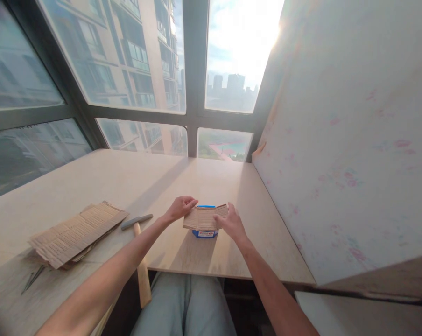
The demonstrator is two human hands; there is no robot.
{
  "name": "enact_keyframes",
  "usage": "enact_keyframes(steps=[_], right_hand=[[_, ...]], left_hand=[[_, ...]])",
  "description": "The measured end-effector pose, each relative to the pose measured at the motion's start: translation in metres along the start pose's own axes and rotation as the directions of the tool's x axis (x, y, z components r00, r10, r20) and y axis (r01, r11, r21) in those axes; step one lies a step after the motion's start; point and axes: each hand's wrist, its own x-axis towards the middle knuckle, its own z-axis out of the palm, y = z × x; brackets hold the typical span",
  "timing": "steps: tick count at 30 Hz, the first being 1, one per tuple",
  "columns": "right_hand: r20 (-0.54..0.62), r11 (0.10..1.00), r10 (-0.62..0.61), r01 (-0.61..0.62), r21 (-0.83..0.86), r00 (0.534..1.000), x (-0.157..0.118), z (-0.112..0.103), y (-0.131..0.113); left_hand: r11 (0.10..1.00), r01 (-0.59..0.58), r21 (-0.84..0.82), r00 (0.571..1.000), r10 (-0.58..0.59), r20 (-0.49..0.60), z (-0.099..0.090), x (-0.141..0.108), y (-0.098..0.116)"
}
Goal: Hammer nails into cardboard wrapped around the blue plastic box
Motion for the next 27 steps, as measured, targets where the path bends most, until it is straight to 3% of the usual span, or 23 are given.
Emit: enact_keyframes(steps=[4, 8, 14, 19, 27], right_hand=[[0.007, 0.947, -0.072, 0.071, -0.314, 0.997, -0.004, -0.001, -0.019], [0.046, 0.898, -0.049, 0.064, -0.434, 0.998, -0.002, 0.001, -0.032], [0.053, 0.897, -0.066, 0.083, -0.433, 0.996, 0.002, 0.001, -0.032], [0.065, 0.9, -0.045, 0.069, -0.431, 0.997, 0.002, 0.001, -0.029], [0.024, 0.913, -0.297, 0.291, -0.285, 0.955, 0.01, 0.004, -0.016]], left_hand=[[0.999, 0.024, 0.02, 0.999, -0.024, -0.042, -0.001, 0.002, 0.003], [0.997, 0.061, 0.043, 0.994, -0.056, -0.096, -0.002, 0.001, 0.003], [0.994, 0.097, -0.041, 0.989, -0.101, -0.107, -0.006, -0.007, 0.011], [0.964, 0.137, -0.228, 0.99, -0.14, 0.004, -0.005, -0.017, 0.014], [0.953, 0.131, -0.275, 0.986, -0.154, -0.066, -0.002, -0.025, 0.001]])
